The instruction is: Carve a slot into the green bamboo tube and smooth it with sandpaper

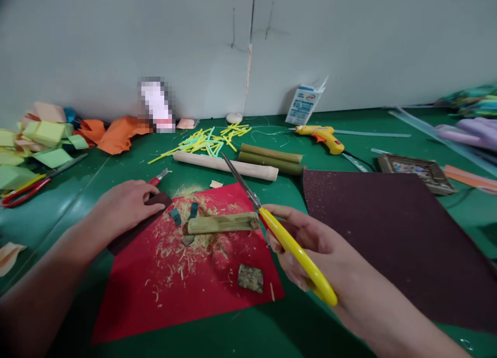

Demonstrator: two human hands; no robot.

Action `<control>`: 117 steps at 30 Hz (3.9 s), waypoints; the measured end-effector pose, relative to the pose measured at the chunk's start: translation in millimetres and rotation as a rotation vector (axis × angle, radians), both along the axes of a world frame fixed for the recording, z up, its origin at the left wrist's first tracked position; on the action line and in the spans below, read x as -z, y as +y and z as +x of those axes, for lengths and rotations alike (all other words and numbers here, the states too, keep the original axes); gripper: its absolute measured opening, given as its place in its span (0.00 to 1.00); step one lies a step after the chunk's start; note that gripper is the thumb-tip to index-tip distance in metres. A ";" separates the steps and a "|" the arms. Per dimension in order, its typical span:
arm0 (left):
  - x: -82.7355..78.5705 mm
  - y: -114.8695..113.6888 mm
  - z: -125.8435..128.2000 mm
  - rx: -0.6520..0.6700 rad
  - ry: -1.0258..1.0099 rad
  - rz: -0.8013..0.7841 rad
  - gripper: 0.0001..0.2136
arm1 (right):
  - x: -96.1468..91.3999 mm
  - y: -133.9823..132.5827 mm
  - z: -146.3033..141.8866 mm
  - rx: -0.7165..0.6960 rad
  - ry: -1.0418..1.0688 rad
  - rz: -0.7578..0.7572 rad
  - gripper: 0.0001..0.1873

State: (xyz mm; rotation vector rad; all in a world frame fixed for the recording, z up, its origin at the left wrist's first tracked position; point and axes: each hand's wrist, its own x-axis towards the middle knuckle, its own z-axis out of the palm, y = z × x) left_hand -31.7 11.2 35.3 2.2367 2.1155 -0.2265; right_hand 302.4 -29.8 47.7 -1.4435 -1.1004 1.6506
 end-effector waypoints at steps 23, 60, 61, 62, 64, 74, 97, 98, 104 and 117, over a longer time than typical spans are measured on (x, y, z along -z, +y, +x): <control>-8.2 -35.5 45.2 -0.105 -1.054 0.314 0.15 | -6.8 -21.1 -47.1 -0.357 -0.079 -0.099 0.39; -6.6 -41.5 53.6 -0.038 -1.232 0.065 0.16 | 16.4 -33.4 -37.0 -0.390 -0.023 0.065 0.32; -7.2 -40.7 53.6 -0.038 -1.240 0.054 0.16 | 15.9 -32.8 -37.1 -0.395 -0.023 0.070 0.32; -7.4 -40.0 53.5 -0.041 -1.245 0.045 0.16 | 15.5 -32.1 -37.2 -0.400 -0.020 0.075 0.31; -6.8 -39.4 53.3 -0.047 -1.249 0.044 0.16 | 14.6 -30.6 -37.1 -0.415 -0.010 0.091 0.31; -2.8 -39.3 49.0 -0.015 -1.229 0.052 0.15 | 11.6 -29.8 -37.6 -0.437 -0.060 0.152 0.28; -1.6 -42.7 54.5 -0.033 -1.549 -0.089 0.26 | 19.4 -32.4 -37.5 -0.424 -0.132 0.169 0.29; -1.0 -42.6 55.0 -0.033 -1.561 -0.091 0.26 | 19.8 -33.4 -38.9 -0.418 -0.142 0.158 0.31; 2.5 -42.3 57.2 -0.032 -1.605 -0.111 0.26 | 13.5 -34.0 -42.1 -0.425 -0.149 0.082 0.37; -2.1 -55.1 65.2 0.011 -1.477 -0.042 0.31 | 8.4 -38.9 -44.6 -0.431 -0.050 0.127 0.40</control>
